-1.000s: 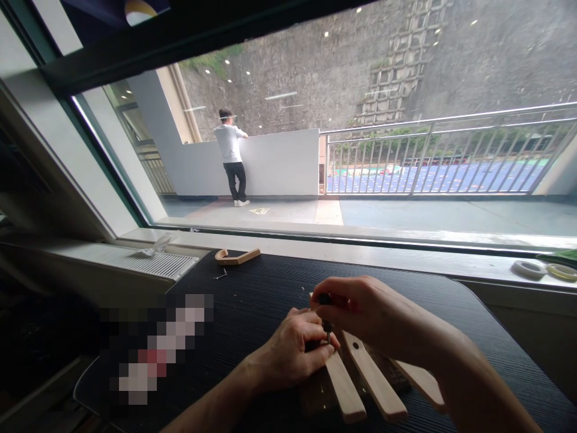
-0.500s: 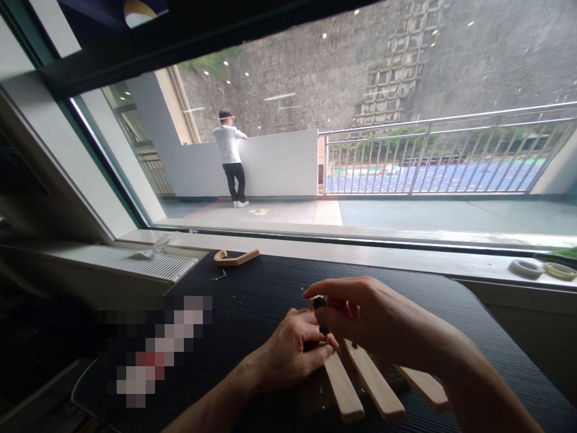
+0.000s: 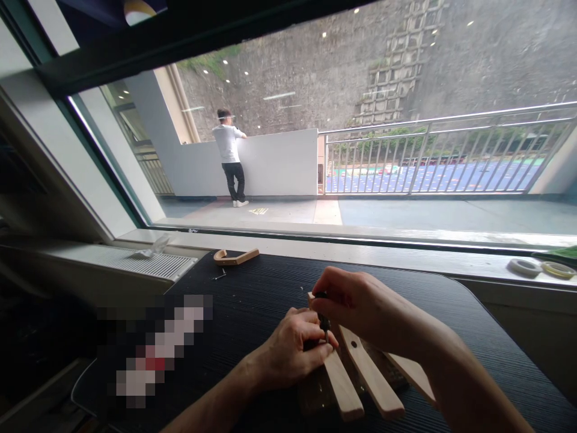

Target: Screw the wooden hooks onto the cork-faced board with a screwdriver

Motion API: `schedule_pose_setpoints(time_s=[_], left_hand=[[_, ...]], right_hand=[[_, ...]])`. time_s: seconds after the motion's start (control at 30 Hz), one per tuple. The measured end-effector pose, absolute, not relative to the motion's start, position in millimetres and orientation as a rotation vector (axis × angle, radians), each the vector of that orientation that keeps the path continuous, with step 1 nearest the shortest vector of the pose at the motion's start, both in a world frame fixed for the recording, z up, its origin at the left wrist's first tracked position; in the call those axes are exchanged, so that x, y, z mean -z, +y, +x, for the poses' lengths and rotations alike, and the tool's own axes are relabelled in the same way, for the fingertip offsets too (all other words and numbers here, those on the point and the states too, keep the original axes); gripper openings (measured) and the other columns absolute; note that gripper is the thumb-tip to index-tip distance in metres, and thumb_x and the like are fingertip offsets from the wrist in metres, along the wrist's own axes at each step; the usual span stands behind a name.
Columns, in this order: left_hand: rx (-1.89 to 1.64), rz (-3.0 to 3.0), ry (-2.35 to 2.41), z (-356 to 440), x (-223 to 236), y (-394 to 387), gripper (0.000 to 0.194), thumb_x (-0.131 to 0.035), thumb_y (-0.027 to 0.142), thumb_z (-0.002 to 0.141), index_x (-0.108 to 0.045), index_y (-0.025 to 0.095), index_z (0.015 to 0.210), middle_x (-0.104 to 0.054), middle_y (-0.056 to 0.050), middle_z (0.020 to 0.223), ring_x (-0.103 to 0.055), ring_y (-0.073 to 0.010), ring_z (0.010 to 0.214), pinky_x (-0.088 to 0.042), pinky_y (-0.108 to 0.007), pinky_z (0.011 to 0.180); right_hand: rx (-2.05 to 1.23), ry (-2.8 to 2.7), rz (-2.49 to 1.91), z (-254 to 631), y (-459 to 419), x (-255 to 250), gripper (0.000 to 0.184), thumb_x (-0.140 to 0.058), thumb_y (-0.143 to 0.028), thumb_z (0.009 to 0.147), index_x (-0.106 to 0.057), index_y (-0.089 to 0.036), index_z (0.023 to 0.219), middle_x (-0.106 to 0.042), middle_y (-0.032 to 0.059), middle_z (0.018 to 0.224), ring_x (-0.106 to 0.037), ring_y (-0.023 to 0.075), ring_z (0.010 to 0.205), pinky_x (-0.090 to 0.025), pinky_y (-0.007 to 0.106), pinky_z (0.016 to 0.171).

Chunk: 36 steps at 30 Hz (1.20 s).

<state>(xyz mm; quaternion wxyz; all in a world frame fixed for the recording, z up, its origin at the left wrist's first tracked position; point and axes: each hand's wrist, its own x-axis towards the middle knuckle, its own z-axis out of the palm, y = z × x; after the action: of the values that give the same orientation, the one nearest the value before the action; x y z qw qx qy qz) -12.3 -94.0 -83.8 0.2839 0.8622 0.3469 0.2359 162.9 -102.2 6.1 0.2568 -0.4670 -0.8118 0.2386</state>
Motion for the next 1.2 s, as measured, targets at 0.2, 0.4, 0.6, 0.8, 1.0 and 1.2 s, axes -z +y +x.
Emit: schedule_pose_setpoints(time_s=[0.2,0.4,0.6,0.8,1.0,1.2], left_hand=[[-0.627,2.308,0.932,-12,82,-94,0.016,-0.056,0.023,0.084,-0.072,0.020,0.085,-0.065,-0.003,0.087,-0.057,-0.0176,0.089,-0.041,-0.029,0.087],[-0.614,2.308,0.891,-13,83,-93,0.021,-0.053,0.026,0.086,-0.072,0.018,0.084,-0.065,-0.003,0.083,-0.057,-0.0175,0.088,-0.043,-0.027,0.080],[-0.614,2.297,0.898,-13,83,-93,0.018,-0.055,0.023,0.084,-0.072,0.018,0.084,-0.066,-0.003,0.083,-0.058,-0.0172,0.088,-0.043,-0.027,0.081],[-0.616,2.286,0.909,-13,84,-95,0.017,-0.054,0.021,0.084,-0.071,0.019,0.082,-0.065,-0.002,0.078,-0.059,-0.0177,0.089,-0.042,-0.026,0.080],[-0.638,2.309,0.910,-12,84,-93,0.016,-0.056,0.019,0.083,-0.071,0.019,0.082,-0.066,-0.002,0.080,-0.058,-0.0161,0.085,-0.040,-0.028,0.084],[-0.652,2.338,0.915,-12,84,-93,0.015,-0.057,0.019,0.083,-0.071,0.021,0.083,-0.067,0.000,0.083,-0.058,-0.0154,0.087,-0.038,-0.029,0.087]], right_hand=[[-0.629,-2.218,-1.284,162,-106,-12,0.022,-0.053,-0.039,0.085,-0.065,-0.026,0.099,-0.060,-0.0037,0.065,-0.050,0.0102,0.059,-0.034,0.021,0.052],[-0.664,-2.298,-1.199,161,-110,-17,0.026,-0.046,-0.033,0.090,-0.069,-0.027,0.101,-0.068,0.0005,0.087,-0.058,0.0145,0.078,-0.039,0.022,0.064],[-0.712,-2.271,-1.246,162,-107,-12,0.021,-0.050,-0.037,0.087,-0.068,-0.026,0.087,-0.063,-0.0035,0.070,-0.051,0.0107,0.065,-0.034,0.020,0.056],[-0.626,-2.232,-1.314,158,-103,-6,0.021,-0.055,-0.043,0.083,-0.065,-0.025,0.082,-0.058,-0.0044,0.064,-0.045,0.0095,0.058,-0.028,0.020,0.050],[-0.588,-2.261,-1.314,162,-107,-11,0.024,-0.054,-0.041,0.084,-0.065,-0.031,0.103,-0.062,-0.0043,0.070,-0.050,0.0108,0.063,-0.033,0.021,0.055],[-0.639,-2.295,-1.242,167,-110,-14,0.018,-0.051,-0.035,0.086,-0.068,-0.029,0.088,-0.062,-0.0047,0.073,-0.052,0.0102,0.065,-0.034,0.021,0.057]])
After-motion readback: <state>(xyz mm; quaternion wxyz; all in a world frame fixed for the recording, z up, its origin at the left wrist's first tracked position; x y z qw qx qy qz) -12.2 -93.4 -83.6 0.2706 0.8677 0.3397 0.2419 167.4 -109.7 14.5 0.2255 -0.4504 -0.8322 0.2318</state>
